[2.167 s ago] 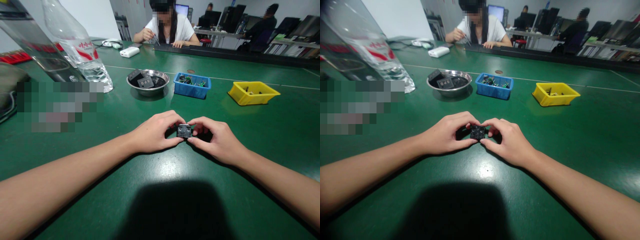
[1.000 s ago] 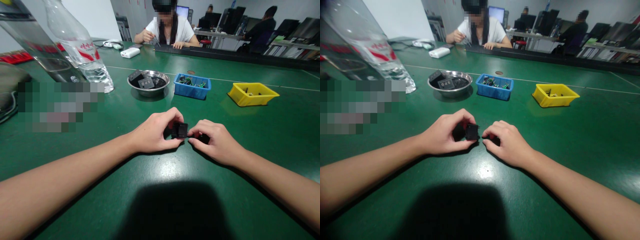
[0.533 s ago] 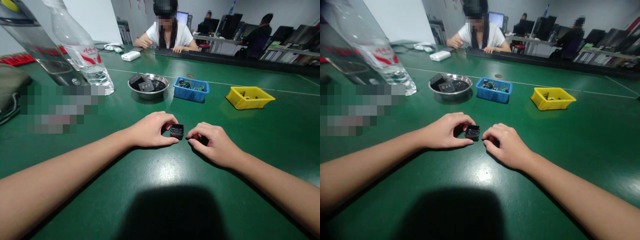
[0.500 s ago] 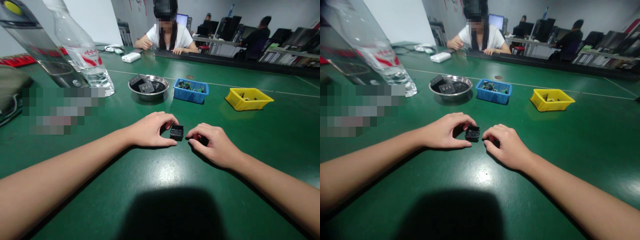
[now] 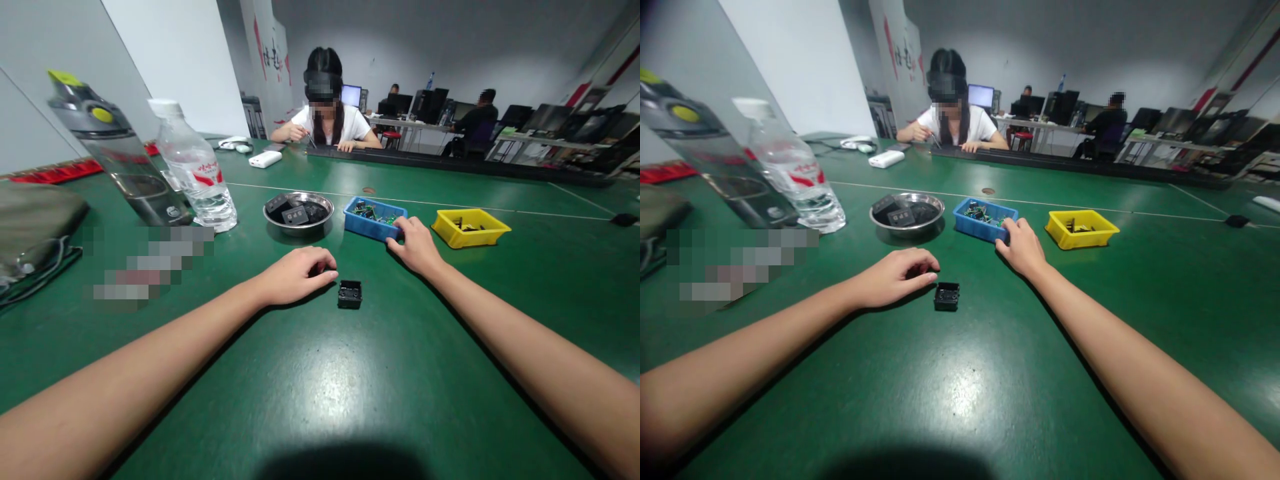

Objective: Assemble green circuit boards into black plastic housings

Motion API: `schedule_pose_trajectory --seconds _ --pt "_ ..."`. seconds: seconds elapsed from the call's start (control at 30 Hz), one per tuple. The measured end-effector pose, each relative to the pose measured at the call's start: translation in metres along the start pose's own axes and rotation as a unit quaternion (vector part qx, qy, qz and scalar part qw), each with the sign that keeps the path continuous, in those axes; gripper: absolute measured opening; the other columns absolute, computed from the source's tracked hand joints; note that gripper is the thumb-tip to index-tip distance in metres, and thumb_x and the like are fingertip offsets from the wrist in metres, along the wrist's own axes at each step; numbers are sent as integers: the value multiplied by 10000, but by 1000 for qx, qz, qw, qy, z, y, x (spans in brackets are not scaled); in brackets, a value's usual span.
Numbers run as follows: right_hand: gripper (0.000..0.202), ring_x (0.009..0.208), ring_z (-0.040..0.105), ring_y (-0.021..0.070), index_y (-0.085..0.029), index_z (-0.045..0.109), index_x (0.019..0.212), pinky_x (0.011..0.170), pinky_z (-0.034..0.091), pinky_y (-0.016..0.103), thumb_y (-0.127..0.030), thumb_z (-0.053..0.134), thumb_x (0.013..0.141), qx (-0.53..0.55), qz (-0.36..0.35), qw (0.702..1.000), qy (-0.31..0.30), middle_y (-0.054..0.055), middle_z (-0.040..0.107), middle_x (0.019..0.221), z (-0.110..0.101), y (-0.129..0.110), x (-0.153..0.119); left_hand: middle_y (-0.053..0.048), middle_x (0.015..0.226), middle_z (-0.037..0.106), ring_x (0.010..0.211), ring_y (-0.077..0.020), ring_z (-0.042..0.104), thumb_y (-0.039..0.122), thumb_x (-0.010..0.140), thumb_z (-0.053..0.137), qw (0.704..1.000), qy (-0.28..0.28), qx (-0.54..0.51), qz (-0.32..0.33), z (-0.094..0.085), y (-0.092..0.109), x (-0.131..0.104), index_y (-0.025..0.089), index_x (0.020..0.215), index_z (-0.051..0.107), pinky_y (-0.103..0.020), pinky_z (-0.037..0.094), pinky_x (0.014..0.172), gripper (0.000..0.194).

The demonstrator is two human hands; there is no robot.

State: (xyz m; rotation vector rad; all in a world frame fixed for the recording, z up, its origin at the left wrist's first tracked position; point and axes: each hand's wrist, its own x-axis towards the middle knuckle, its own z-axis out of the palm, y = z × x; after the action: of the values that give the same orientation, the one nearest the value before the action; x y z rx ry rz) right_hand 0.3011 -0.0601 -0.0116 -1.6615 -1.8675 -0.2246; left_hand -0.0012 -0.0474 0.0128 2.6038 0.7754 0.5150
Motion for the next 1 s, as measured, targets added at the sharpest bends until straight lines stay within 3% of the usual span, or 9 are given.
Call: schedule_pose_trajectory --seconds 0.13,0.23,0.37,0.5,0.7,0.87,1.0 --pt "91 762 587 218 -199 659 915 725 494 338 -238 656 833 17 -28 999 9 47 586 866 -16 -5 -26 -51 894 668 833 -202 633 413 965 544 1000 19 22 11 0 0 -3 164 1032 665 -335 515 765 285" --pt "61 753 583 200 -201 655 872 711 489 323 -248 680 842 30 -56 998 7 40 590 859 -33 -9 -52 -88 1040 672 981 -235 631 370 964 568 996 61 44 46 0 2 -5 168 1091 622 -391 543 879 244" --pt "59 778 571 200 -199 689 909 690 486 317 -240 649 924 32 -154 987 27 56 585 873 -49 -17 -72 -132 1182 644 1133 -263 585 285 973 579 983 123 90 104 -1 6 -6 162 1096 600 -454 512 1025 175" --pt "68 819 563 212 -196 709 900 693 503 319 -199 650 935 -1 -225 972 60 74 589 886 -50 -21 -69 -170 1309 625 1239 -291 561 272 990 592 968 144 149 142 0 9 -5 152 1159 617 -482 484 1076 209" --pt "125 856 570 213 -227 736 905 722 520 328 -159 633 928 -6 -242 967 74 79 616 926 -42 -26 -60 -136 1282 718 1255 -261 607 191 1019 519 947 174 191 190 3 15 -2 159 1162 652 -424 477 1067 198" --pt "197 858 576 212 -217 764 921 729 531 326 -108 600 926 -23 -284 953 100 95 633 929 -43 -35 -59 -161 1459 637 1365 -341 546 277 1030 498 945 147 249 156 7 26 3 164 1284 645 -512 415 1100 315" --pt "258 866 581 214 -249 789 931 749 532 339 -90 586 920 -18 -291 953 81 90 643 936 -46 -40 -60 -195 1464 620 1371 -366 528 340 1020 505 948 146 260 115 9 32 4 144 1340 618 -535 384 1098 392"
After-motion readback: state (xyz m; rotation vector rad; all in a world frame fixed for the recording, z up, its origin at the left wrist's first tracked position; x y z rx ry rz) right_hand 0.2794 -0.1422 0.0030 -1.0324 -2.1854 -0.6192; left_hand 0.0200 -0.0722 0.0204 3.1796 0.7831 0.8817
